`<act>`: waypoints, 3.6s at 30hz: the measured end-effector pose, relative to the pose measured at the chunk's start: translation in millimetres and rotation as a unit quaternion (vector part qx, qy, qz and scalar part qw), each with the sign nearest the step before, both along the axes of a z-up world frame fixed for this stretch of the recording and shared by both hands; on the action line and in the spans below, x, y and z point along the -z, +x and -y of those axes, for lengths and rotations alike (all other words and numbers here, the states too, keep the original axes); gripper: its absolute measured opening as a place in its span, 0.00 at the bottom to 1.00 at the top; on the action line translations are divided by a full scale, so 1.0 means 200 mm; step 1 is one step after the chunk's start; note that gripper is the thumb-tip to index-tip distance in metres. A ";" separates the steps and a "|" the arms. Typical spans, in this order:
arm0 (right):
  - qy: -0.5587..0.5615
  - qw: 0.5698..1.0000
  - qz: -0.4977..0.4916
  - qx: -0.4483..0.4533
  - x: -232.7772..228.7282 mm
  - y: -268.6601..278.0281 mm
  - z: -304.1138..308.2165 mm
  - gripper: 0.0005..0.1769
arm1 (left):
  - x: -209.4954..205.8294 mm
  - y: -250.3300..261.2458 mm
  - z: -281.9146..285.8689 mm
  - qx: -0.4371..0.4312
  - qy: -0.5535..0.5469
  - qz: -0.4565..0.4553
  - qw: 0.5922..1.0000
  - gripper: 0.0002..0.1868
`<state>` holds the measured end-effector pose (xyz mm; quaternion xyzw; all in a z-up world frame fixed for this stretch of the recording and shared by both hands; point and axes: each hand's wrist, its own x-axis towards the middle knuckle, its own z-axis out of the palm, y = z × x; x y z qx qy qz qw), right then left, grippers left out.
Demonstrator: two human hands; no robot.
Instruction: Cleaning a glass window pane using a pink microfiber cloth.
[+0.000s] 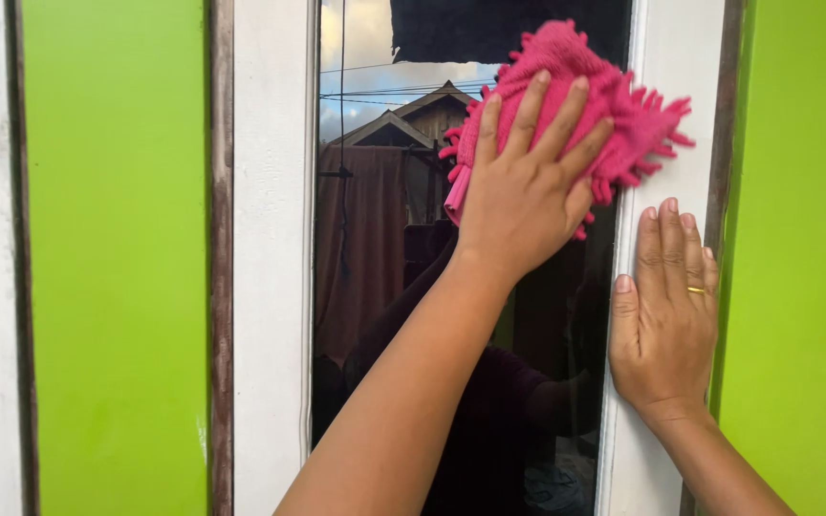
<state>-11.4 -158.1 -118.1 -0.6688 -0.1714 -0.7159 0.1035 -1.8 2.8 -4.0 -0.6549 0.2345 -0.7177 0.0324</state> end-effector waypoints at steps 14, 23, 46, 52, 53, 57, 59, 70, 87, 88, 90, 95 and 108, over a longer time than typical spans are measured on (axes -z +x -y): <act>0.001 1.000 0.002 -0.005 0.00 0.00 -0.01 0.34 | 0.14 -0.03 -0.54 -0.037 0.037 0.012 0.999 0.32; 0.010 1.000 0.009 -0.002 0.01 0.00 -0.02 0.35 | 0.09 0.00 -0.57 -0.009 -0.113 0.065 0.991 0.33; -0.003 1.000 0.018 -0.002 0.01 0.01 0.00 0.34 | 0.20 0.01 -0.03 0.062 -0.022 0.025 0.998 0.34; -0.003 1.000 0.021 -0.005 0.00 0.00 0.00 0.30 | 0.32 -0.03 -0.20 0.030 0.042 0.017 0.999 0.34; 0.001 1.000 0.015 -0.010 0.00 -0.01 -0.01 0.32 | 0.33 -0.04 -0.24 0.022 0.049 0.012 0.998 0.34; 0.003 1.000 0.006 -0.007 0.01 -0.01 -0.01 0.33 | 0.32 -0.05 -0.40 0.000 0.050 0.012 0.999 0.34; 0.003 1.000 0.007 -0.008 0.01 -0.01 -0.01 0.34 | 0.28 -0.04 -0.48 -0.019 0.039 0.020 0.999 0.34; 0.016 1.000 0.007 0.001 0.01 0.00 -0.01 0.35 | 0.01 0.01 -0.53 -0.008 -0.127 0.036 0.991 0.36; 0.005 1.000 0.022 0.006 0.00 0.01 0.00 0.38 | 0.02 0.05 -0.16 0.023 -0.027 0.064 0.997 0.34; 0.004 1.000 0.022 0.005 0.00 0.01 0.01 0.38 | 0.05 0.05 -0.17 0.021 -0.028 0.064 0.997 0.34; 0.008 1.000 0.022 0.002 0.00 0.02 0.00 0.38 | 0.10 0.05 -0.21 0.032 -0.009 0.077 0.996 0.28; 0.007 1.000 0.016 -0.004 0.01 0.01 0.01 0.39 | 0.15 0.03 -0.37 0.051 -0.030 0.056 0.997 0.24; 0.015 1.000 0.006 0.006 0.01 0.01 0.00 0.39 | 0.15 -0.13 -0.87 -0.087 -0.151 0.082 0.981 0.30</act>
